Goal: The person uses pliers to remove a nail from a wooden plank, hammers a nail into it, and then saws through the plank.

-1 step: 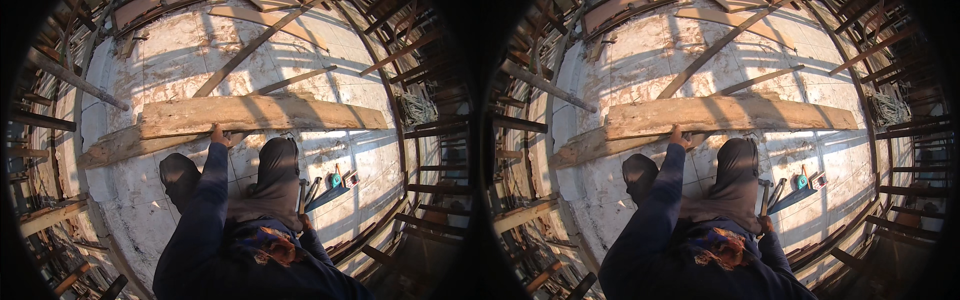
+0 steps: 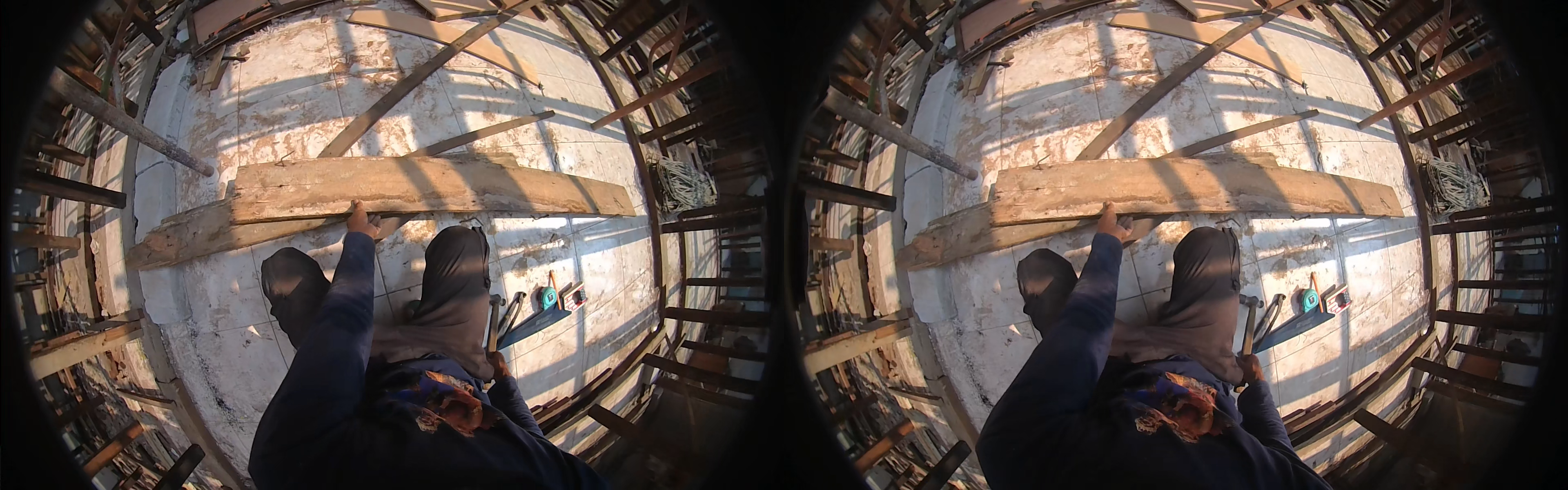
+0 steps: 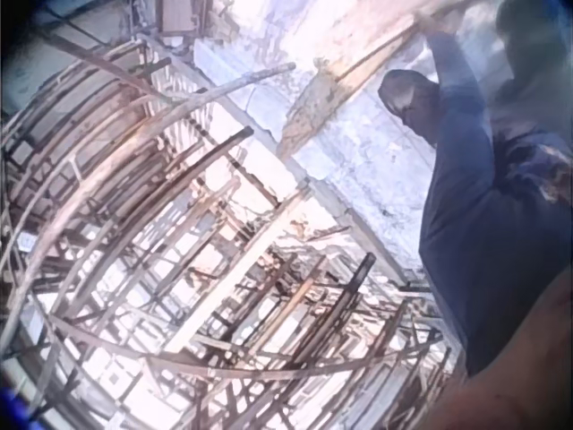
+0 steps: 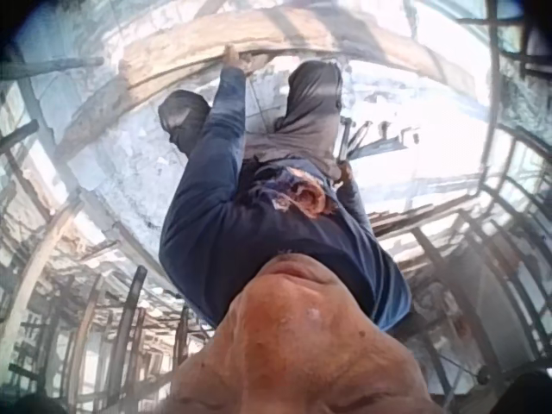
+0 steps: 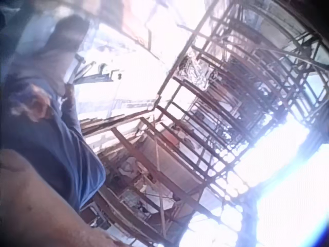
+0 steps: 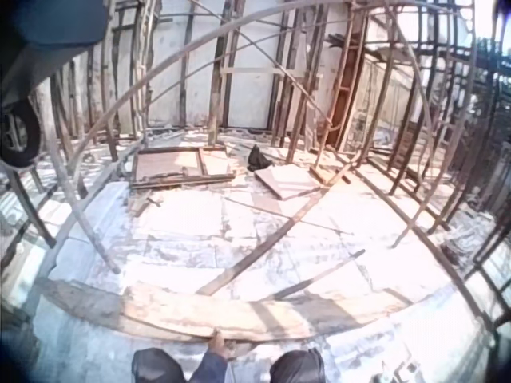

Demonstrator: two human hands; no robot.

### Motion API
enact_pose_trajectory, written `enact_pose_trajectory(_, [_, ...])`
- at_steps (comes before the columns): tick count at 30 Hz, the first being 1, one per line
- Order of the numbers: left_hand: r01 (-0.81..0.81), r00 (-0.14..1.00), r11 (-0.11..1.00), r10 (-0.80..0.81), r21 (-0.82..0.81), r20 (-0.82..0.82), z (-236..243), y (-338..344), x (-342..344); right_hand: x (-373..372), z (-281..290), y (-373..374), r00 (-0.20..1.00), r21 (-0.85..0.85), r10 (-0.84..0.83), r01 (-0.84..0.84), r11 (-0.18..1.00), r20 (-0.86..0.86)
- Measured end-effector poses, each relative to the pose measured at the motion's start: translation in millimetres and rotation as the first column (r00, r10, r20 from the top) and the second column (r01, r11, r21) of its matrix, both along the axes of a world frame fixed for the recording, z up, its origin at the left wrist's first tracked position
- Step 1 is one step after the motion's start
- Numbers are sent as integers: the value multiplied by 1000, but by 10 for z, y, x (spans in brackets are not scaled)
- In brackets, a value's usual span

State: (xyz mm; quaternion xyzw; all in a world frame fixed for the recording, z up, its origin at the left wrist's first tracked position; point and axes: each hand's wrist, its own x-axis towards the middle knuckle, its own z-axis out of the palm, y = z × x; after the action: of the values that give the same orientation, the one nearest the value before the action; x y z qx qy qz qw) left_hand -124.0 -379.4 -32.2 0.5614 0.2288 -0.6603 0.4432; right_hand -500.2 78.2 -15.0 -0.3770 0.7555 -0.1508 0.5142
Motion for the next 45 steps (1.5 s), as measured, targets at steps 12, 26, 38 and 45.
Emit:
enact_pose_trajectory(12, [-37,933,927,165,-373,319,1034,105,-612,-111,199,-1072,756,-140,-27,-86,986,-654])
enact_pose_trajectory(26, [787,-170,616,246,-18,954,1394,-322,-23,906,1227,-4379,786,-634,-27,-478,608,-618])
enact_pose_trajectory(38, [601,-566,596,-153,533,810,1030,-491,1101,418,371,-3170,931,-625,-203,-34,780,-304])
enact_pose_trajectory(45, [491,-871,131,52,861,489,664,-806,1043,286,112,-1611,852,-272,-152,12,962,-501])
